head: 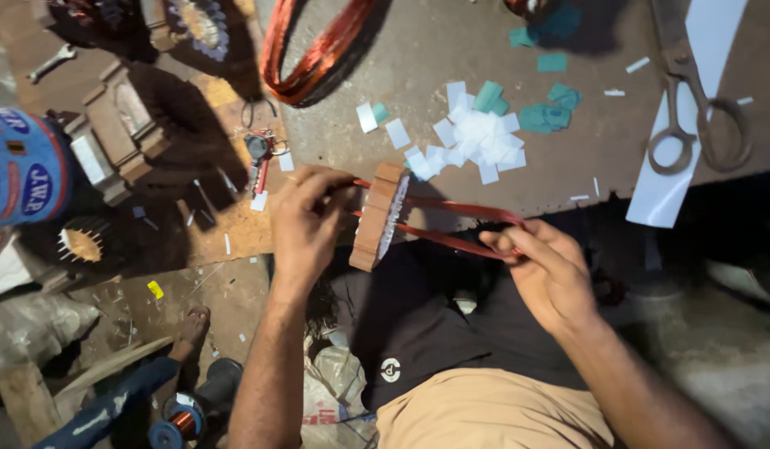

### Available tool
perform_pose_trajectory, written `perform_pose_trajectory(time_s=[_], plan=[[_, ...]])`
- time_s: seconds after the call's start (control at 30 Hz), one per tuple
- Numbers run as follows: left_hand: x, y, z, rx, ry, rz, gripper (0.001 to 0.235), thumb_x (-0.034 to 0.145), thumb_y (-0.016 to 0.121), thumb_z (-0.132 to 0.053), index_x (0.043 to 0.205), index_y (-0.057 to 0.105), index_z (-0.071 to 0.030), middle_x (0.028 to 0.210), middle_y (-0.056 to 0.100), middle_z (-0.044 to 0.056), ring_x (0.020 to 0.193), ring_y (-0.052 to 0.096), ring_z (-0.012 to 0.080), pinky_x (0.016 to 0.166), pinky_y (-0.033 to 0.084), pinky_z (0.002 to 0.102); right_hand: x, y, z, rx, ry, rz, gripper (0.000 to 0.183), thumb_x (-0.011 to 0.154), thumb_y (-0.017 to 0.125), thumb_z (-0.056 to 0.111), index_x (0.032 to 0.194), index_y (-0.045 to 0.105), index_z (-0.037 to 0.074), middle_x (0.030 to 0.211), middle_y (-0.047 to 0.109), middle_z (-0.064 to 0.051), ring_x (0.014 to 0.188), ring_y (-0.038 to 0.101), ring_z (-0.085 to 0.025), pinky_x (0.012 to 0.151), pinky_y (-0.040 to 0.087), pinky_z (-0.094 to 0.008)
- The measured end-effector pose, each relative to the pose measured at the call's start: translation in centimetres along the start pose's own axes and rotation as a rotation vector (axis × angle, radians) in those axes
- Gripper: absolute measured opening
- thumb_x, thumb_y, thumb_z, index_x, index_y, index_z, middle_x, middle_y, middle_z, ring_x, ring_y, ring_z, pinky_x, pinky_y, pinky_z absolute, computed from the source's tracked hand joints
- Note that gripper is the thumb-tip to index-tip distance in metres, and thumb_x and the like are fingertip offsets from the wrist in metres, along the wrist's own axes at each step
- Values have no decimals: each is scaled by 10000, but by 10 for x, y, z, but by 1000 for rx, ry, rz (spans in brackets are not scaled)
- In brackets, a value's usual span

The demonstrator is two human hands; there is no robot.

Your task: The person cuts strips of white insulating paper using scissors and inserts the paper into the slots of a metal stator core by hand.

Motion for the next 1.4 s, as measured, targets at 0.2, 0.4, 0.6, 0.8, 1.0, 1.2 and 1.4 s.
perform_pose_trajectory(time_s=[0.2, 0.4, 0.6, 0.8, 1.0, 1.2, 1.4], plan=[[-2, 8, 7, -56, 32, 185, 227, 818, 706, 76, 1031, 727, 2, 919, 675, 73, 755, 642, 170, 682, 506, 273, -19, -40, -4, 309, -41, 295, 139, 1104, 620, 53, 1206, 680, -21, 1014, 686, -101, 1076, 641, -270, 1204, 414, -499], [4, 10, 10, -35, 67, 152, 199, 802, 688, 106, 977, 714, 16, 935, 674, 94, 821, 674, 195, 721, 527, 279, -8, -67, -5, 115, 13, 154, 224, 1036, 604, 1, 1250, 669, 4, 1045, 696, -133, 1057, 649, -282, 990, 490, -430], [18, -17, -71, 313, 242, -92, 105, 934, 773, 8, 1013, 764, -61, 968, 696, 87, 837, 717, 269, 725, 568, 363, -15, -52, 16, 153, -86, 144, 121, 1023, 613, -30, 1119, 642, 38, 1042, 706, -144, 1076, 704, -302, 871, 592, -477], [28, 61, -142, 107, 455, 674, 226, 1021, 631, -263, 955, 679, -52, 848, 718, 173, 796, 699, 395, 694, 524, 500, -15, -48, 27, 194, -82, 239, 123, 988, 677, -36, 1054, 608, 41, 985, 697, -165, 930, 720, -309, 704, 612, -387], [57, 110, -137, 48, 412, 919, 335, 873, 694, -399, 919, 685, -67, 738, 735, 139, 742, 710, 367, 620, 522, 487, -12, -14, 48, 9, -149, 71, 88, 972, 697, 3, 1009, 626, 41, 931, 699, -179, 807, 698, -243, 634, 585, -311], [72, 101, -125, -70, 486, 606, 318, 963, 672, -292, 792, 684, -24, 698, 703, 148, 704, 689, 375, 636, 505, 487, -32, 76, 81, -1198, -855, -203, 82, 1030, 680, -88, 1064, 688, -13, 944, 672, -176, 832, 670, -270, 785, 572, -342], [76, 105, -130, -68, 536, 594, 319, 910, 712, -286, 746, 698, -12, 637, 658, 176, 642, 658, 381, 604, 478, 501, 13, 134, 51, -2056, -592, 551, 139, 781, 701, 33, 917, 726, 39, 848, 691, -159, 775, 699, -315, 701, 559, -432]])
Point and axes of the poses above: each hand's wrist, its own x-axis towards the middle knuckle, its own y-axis out of the palm, z = x × y, the point moved 1 cm from there along x, towards the middle knuckle
